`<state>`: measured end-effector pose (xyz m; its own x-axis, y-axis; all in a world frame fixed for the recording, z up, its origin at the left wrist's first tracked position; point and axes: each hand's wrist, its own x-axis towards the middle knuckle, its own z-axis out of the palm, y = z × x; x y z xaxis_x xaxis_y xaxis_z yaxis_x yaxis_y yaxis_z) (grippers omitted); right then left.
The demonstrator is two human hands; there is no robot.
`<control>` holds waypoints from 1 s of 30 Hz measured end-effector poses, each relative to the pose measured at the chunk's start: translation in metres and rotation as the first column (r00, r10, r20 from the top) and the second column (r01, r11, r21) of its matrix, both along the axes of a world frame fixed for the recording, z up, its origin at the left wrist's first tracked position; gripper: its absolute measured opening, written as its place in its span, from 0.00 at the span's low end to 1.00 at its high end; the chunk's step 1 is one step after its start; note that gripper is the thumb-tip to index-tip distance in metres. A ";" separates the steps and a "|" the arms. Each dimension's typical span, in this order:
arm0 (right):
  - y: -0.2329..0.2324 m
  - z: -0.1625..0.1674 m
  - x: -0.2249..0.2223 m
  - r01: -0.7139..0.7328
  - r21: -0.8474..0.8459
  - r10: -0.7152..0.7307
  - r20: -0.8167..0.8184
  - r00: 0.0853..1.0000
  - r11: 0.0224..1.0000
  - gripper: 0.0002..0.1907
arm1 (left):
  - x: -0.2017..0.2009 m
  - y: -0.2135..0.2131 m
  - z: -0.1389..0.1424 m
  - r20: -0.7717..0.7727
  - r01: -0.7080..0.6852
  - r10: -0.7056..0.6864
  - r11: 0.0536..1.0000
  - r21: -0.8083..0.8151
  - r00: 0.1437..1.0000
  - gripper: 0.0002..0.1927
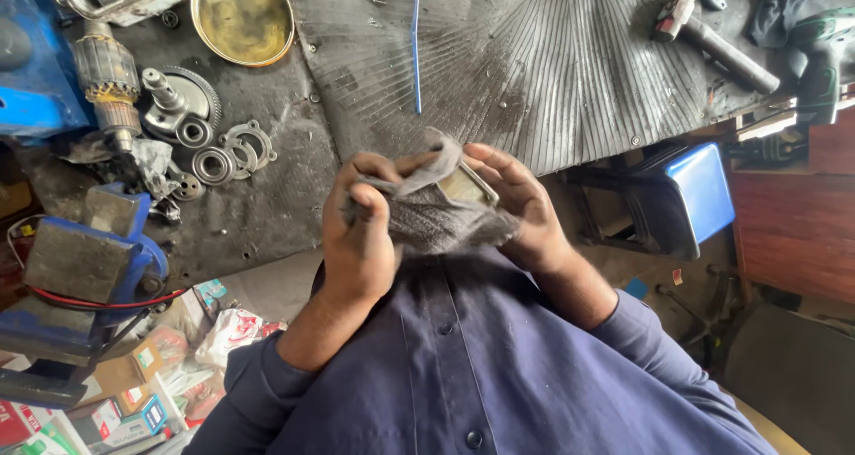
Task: The person cleans a small mechanical part by first scrubbing it with a toothbrush, then wiping it with a cloth. The person rotates the part to clean different sides and finishes by placing it on the workbench.
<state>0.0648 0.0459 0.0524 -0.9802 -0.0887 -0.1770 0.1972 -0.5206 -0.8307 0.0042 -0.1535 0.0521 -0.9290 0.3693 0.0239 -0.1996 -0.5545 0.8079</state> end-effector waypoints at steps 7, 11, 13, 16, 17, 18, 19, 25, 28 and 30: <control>-0.016 -0.012 -0.004 -0.075 -0.577 0.123 0.045 0.991 0.814 0.42 | -0.010 0.002 0.017 -0.703 0.079 -0.399 0.894 -0.441 0.589 0.16; -0.008 -0.024 -0.001 0.075 -0.414 0.012 0.205 0.979 0.907 0.39 | -0.018 -0.019 0.009 -0.788 -0.110 -0.206 0.939 -0.327 0.581 0.07; 0.000 -0.026 0.002 0.154 -0.413 -0.084 0.185 0.979 0.898 0.32 | -0.023 -0.029 0.001 -0.760 -0.600 0.129 0.702 -0.384 0.637 0.09; 0.005 -0.024 0.007 0.089 -0.514 -0.054 0.083 0.995 0.853 0.34 | -0.047 -0.062 -0.006 -0.444 -0.534 0.296 0.459 -0.710 0.846 0.12; 0.005 -0.023 0.008 0.092 -0.473 -0.056 0.088 0.994 0.876 0.35 | -0.049 -0.067 -0.008 -0.448 -0.547 0.314 0.494 -0.676 0.837 0.13; 0.004 -0.021 0.010 0.095 -0.431 -0.060 0.095 0.994 0.898 0.36 | -0.049 -0.071 -0.008 -0.449 -0.557 0.332 0.530 -0.639 0.830 0.15; 0.001 -0.019 0.011 0.098 -0.388 -0.061 0.107 0.992 0.916 0.37 | -0.044 -0.070 -0.008 -0.437 -0.540 0.320 0.549 -0.638 0.841 0.15; -0.012 -0.013 0.014 0.097 -0.267 -0.086 0.053 0.995 0.959 0.42 | -0.001 -0.031 0.009 -0.521 -0.039 -0.322 0.822 -0.568 0.790 0.15; -0.014 -0.012 0.016 0.143 -0.185 -0.149 -0.020 0.989 0.972 0.41 | 0.008 -0.006 0.006 -0.204 0.071 -0.209 0.845 -0.530 0.956 0.20; -0.014 -0.012 0.017 0.120 0.060 -0.112 -0.115 0.987 0.991 0.43 | 0.009 0.005 -0.003 -0.037 0.092 -0.112 0.933 -0.348 0.993 0.18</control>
